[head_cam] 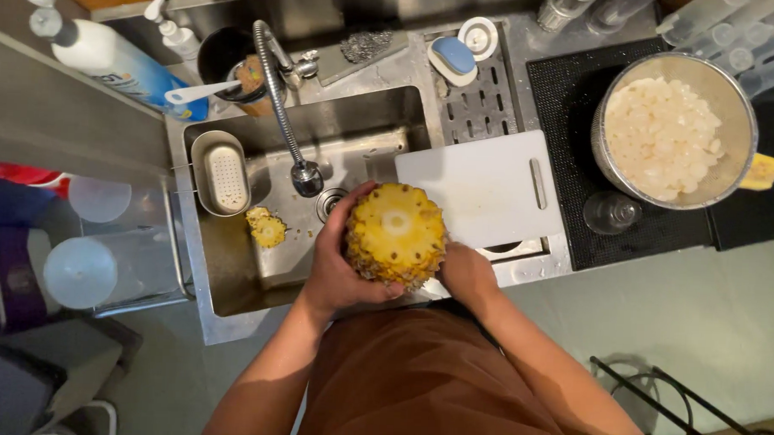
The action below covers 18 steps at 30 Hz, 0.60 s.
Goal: The person washes their hands, then scrubs a knife with a sponge under running water. They rinse the knife, dry it, and place it on a drying rack. The person then moves a cutting board, places a pineapple on it, and cuts off the top and bottom ends of the pineapple.
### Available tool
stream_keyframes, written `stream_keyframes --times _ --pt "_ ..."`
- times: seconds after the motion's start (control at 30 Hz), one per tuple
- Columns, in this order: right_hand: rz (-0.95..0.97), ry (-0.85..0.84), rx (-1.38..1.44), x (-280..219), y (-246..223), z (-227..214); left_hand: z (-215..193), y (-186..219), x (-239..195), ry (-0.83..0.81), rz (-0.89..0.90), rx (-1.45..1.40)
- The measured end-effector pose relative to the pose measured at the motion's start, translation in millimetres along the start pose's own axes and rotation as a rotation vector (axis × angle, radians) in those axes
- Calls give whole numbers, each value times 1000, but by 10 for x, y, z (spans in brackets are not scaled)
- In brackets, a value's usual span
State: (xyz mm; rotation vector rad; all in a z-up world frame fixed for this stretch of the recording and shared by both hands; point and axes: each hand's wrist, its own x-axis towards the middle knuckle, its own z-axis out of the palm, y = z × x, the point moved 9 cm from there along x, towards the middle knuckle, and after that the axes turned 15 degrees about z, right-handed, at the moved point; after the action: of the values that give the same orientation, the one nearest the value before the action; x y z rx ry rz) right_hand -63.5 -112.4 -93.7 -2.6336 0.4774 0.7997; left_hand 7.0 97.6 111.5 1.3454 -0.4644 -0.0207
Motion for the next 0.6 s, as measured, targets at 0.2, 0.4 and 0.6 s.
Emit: stream_keyframes --times 0.2,0.4,0.6 --pt "-380 112 282 -261 -524 -413 -237 -190 -261 241 -95 -522" --pt "-104 158 334 -376 -341 -1166 -183 -122 -325 187 -231 -906" --pt "86 179 418 -554 19 -1445 19 -521 -313 172 -335 -853"
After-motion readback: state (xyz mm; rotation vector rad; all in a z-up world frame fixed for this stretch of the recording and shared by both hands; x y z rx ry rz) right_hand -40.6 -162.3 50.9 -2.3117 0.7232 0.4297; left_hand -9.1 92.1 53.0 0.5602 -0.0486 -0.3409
